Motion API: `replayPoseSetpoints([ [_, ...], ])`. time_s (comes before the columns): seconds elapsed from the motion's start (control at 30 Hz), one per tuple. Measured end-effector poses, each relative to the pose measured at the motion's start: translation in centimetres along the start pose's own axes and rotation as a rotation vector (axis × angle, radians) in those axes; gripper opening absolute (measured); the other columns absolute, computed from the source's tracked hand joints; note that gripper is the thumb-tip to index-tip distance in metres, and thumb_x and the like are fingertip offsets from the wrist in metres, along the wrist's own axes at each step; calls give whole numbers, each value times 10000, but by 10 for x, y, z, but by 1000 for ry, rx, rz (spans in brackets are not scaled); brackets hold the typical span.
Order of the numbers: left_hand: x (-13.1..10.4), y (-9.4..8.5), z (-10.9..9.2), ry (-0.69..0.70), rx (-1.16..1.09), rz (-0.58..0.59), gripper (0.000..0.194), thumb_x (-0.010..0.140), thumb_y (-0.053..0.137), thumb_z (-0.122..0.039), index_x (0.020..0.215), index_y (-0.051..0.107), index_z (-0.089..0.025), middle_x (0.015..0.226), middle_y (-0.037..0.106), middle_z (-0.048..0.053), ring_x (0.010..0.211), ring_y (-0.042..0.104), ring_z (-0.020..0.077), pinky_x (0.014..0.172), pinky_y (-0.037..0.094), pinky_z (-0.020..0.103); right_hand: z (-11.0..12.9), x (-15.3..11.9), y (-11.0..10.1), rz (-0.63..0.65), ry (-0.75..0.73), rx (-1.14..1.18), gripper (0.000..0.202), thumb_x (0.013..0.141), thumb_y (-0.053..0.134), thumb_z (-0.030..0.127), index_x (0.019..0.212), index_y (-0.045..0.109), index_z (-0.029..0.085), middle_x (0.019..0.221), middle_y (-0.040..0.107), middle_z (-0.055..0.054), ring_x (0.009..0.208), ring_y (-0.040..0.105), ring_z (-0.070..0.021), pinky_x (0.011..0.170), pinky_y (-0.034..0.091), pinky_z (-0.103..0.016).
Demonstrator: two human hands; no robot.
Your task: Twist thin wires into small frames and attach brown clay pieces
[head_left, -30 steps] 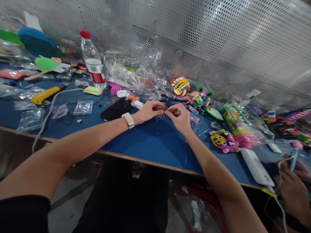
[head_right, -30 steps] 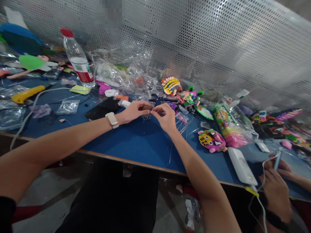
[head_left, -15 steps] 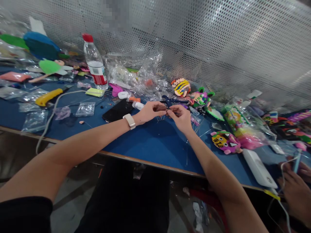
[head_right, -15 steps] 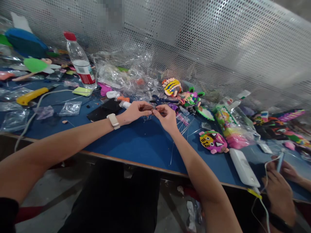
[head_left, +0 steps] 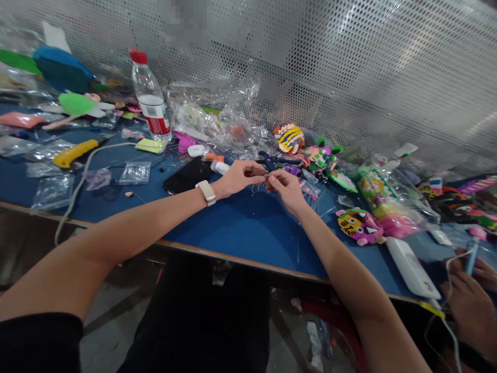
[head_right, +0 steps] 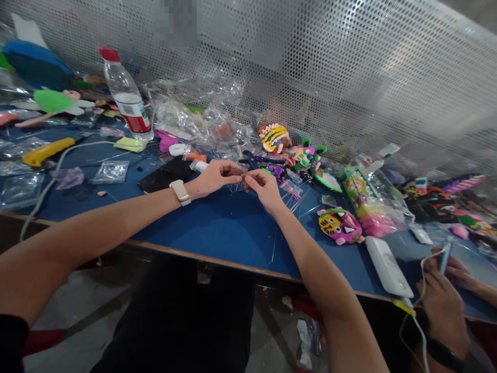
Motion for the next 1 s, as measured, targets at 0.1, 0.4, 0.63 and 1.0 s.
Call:
replayPoseSetpoints([
  [0.1,-1,3,-3,13,0,27,357,872,936,-399,1105,818,-157,1058,844,118,999,777,216,901,653,398,3,0,0,-16,-21,-50,586,731,957,769,859,727,245,737,724,2,666,678,-173,649,631,-341],
  [0.4,-3,4,-13,31,66,53,375,917,897,-492,1082,853,-159,1018,851,123,928,784,213,852,658,362,10,-2,-3,-61,-50,-44,582,712,981,747,793,712,237,707,725,-3,645,676,-173,606,605,-328],
  [0.63,-3,5,-14,16,68,41,249,971,844,-399,1061,855,-166,1018,862,122,905,797,197,853,672,354,11,-2,-3,-64,-61,-77,592,721,959,773,785,708,241,711,732,-7,628,662,-174,601,589,-334],
  [1.0,-4,3,-16,31,104,26,293,982,827,-451,1039,865,-166,959,860,116,861,794,195,814,675,347,7,-2,-2,-20,-47,-76,578,765,915,794,828,724,251,740,735,-7,634,670,-184,630,620,-364],
])
Point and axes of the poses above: each hand's wrist, its own x-axis towards the middle knuckle, its own y-axis out of the palm, z = x × y, the point moved 10 cm from there along x, towards the middle knuckle
